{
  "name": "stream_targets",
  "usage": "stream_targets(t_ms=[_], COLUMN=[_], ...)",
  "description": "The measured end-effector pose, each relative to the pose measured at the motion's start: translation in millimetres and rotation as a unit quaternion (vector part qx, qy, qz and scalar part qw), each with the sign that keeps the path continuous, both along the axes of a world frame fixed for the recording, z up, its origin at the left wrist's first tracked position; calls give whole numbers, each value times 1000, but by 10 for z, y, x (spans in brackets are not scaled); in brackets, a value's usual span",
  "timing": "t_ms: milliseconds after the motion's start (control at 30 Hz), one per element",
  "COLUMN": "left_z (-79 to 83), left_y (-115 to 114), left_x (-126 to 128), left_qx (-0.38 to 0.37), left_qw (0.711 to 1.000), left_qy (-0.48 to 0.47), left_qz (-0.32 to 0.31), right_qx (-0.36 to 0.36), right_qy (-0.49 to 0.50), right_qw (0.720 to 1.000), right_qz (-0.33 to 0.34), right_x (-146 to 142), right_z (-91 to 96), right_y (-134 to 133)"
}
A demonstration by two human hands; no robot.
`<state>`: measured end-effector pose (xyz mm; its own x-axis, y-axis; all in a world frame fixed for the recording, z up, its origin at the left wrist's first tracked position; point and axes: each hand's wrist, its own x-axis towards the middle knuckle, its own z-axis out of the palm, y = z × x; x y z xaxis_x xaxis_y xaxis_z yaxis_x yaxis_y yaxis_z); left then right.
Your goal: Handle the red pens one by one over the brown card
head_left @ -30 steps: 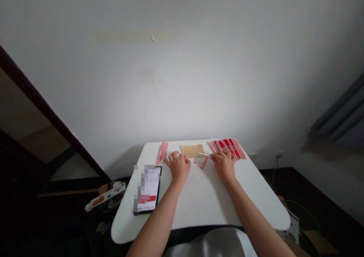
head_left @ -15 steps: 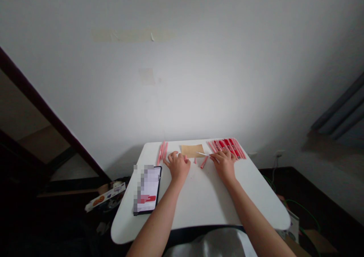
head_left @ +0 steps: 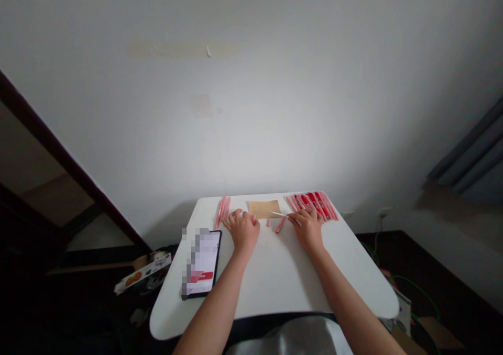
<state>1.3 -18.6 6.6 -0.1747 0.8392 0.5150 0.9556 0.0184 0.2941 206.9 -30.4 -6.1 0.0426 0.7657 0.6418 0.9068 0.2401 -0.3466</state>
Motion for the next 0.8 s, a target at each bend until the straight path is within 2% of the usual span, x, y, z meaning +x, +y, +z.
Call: stream_targets(t_ms=[200, 533, 800], left_z=[36, 38, 73], left_y=[-4, 23, 3], left_x=[0, 21, 60], left_qx=[-6, -13, -31], left_qw=[1000, 990, 985], left_qy=[-26, -104, -131], left_qz=[-7, -95, -108], right_qx=[-5, -19, -17], right_qy=[-5, -17, -30], right_qw=[1000, 999, 999], right_qz=[0, 26, 31], right_x=[-8, -7, -6], right_z=[12, 2, -8], right_y=[-10, -7, -1])
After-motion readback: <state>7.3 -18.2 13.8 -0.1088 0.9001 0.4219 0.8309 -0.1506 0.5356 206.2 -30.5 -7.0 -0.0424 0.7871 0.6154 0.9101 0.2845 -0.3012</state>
